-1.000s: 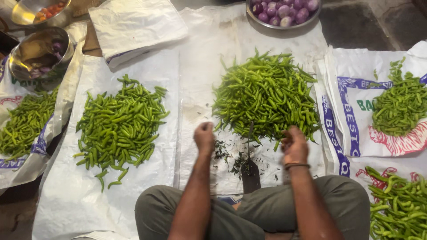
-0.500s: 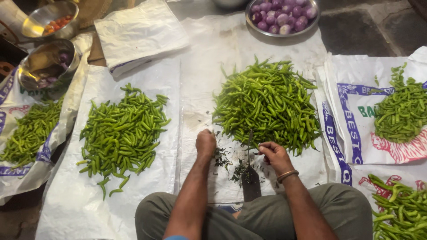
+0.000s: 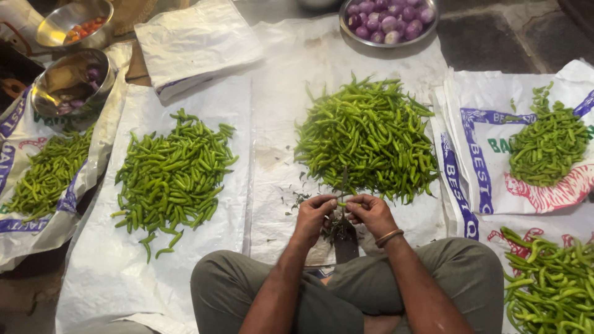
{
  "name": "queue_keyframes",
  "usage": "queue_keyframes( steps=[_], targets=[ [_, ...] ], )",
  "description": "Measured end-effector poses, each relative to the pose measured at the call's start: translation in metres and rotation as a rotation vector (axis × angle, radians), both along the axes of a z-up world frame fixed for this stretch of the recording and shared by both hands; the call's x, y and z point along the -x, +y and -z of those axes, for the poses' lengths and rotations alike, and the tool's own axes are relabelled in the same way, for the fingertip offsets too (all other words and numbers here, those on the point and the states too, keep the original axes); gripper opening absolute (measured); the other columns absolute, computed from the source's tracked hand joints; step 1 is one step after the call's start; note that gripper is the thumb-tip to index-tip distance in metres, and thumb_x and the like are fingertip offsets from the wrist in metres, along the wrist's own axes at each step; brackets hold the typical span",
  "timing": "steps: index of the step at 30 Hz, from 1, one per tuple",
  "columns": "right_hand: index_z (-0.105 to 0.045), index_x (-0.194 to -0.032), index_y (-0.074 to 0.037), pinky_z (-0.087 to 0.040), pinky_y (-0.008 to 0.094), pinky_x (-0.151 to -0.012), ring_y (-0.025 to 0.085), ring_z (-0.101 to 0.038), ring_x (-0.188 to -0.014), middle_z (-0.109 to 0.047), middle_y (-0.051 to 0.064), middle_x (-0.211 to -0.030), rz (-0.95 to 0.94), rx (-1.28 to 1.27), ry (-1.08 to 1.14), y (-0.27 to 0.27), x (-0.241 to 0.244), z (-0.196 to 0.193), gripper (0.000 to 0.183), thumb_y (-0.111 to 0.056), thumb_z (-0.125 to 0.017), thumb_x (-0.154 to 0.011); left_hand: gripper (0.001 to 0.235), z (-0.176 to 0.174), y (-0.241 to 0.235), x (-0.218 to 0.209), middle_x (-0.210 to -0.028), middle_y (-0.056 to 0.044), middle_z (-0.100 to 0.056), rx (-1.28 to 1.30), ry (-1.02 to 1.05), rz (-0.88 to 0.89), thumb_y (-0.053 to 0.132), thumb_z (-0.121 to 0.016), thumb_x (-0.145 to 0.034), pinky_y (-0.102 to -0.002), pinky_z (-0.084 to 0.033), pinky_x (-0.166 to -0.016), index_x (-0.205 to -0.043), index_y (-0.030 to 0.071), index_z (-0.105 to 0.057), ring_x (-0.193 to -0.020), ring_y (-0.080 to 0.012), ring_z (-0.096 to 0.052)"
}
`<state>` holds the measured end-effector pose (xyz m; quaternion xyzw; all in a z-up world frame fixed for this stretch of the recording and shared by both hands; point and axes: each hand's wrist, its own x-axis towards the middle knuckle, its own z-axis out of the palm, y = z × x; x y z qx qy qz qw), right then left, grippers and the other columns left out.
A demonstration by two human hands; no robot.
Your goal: The person sits cross-legged on the floor and uses a knife to trim the stems off green chilies. They pick up chilies from a large pile, cut the stems, and place the trimmed vegetables onto a white sack.
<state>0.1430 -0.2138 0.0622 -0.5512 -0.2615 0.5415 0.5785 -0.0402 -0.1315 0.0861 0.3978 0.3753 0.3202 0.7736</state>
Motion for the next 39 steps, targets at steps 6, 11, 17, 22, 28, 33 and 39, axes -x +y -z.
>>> queue_keyframes(
  steps=[6,11,17,22,28,33,39],
  targets=[
    [-0.074,-0.106,0.000,-0.058,0.028,-0.061,0.013,-0.071,-0.069,-0.077,0.008,-0.087,0.043,0.112,-0.269,0.011,-0.001,0.031,0.018,-0.007,-0.075,-0.090,0.023,0.037,0.003,-0.008,-0.075,-0.003,-0.067,-0.029,0.186,0.034,0.017,-0.082,-0.091,-0.022,-0.043,-0.048,-0.103,-0.003,-0.077,-0.057,-0.0081,-0.055],
    [-0.072,-0.110,-0.006,-0.059,0.029,-0.069,0.015,-0.070,-0.077,-0.075,0.008,-0.094,0.227,-0.127,0.269,0.003,-0.046,0.008,0.019,-0.016,-0.076,-0.094,0.023,0.047,0.025,0.004,-0.091,-0.006,-0.071,0.112,0.177,0.182,0.019,-0.080,-0.092,-0.025,-0.045,-0.056,-0.108,0.004,-0.076,-0.070,-0.0106,-0.057],
    [-0.073,-0.125,-0.016,-0.054,0.025,-0.066,0.010,-0.066,-0.076,-0.074,0.003,-0.099,0.198,-0.652,0.868,-0.018,-0.093,-0.004,0.029,-0.021,-0.078,-0.098,0.045,0.046,0.041,0.015,-0.107,-0.021,-0.074,-0.525,0.957,-0.025,0.017,-0.080,-0.074,-0.041,-0.055,-0.088,-0.116,0.002,-0.072,-0.098,-0.0334,-0.070],
    [-0.078,-0.101,-0.012,-0.058,0.030,-0.076,0.016,-0.071,-0.084,-0.078,0.006,-0.096,0.335,0.054,-0.852,0.039,-0.057,0.036,0.016,-0.013,-0.080,-0.085,0.033,0.045,0.026,-0.002,-0.106,-0.016,-0.078,-0.529,0.837,0.045,0.024,-0.074,-0.081,-0.036,-0.056,-0.092,-0.107,0.006,-0.077,-0.099,-0.0288,-0.074],
    [-0.073,-0.119,-0.014,-0.060,0.042,-0.086,0.027,-0.068,-0.095,-0.077,0.011,-0.104,-0.115,0.198,-1.622,0.098,-0.049,0.017,0.022,-0.004,-0.064,-0.102,0.028,0.036,0.025,-0.008,-0.103,-0.013,-0.078,-0.511,0.834,0.070,0.025,-0.073,-0.083,-0.036,-0.057,-0.089,-0.105,0.008,-0.079,-0.096,-0.0263,-0.074],
    [-0.061,-0.137,-0.008,-0.058,0.047,-0.083,0.037,-0.070,-0.093,-0.073,0.025,-0.100,-0.094,0.452,-1.433,0.073,-0.078,-0.053,0.042,0.001,-0.063,-0.096,0.028,0.036,0.032,-0.007,-0.096,-0.013,-0.079,-0.502,0.763,0.029,0.025,-0.074,-0.083,-0.034,-0.059,-0.084,-0.104,0.006,-0.079,-0.088,-0.0251,-0.076],
    [-0.064,-0.119,0.000,-0.065,0.030,-0.076,0.020,-0.076,-0.084,-0.075,0.018,-0.101,0.080,0.148,0.066,-0.008,-0.062,-0.037,0.031,-0.004,-0.072,-0.089,0.026,0.044,0.029,-0.015,-0.087,-0.009,-0.079,-0.337,0.543,0.006,0.023,-0.075,-0.083,-0.030,-0.057,-0.070,-0.102,0.005,-0.080,-0.075,-0.0161,-0.072]
  ],
)
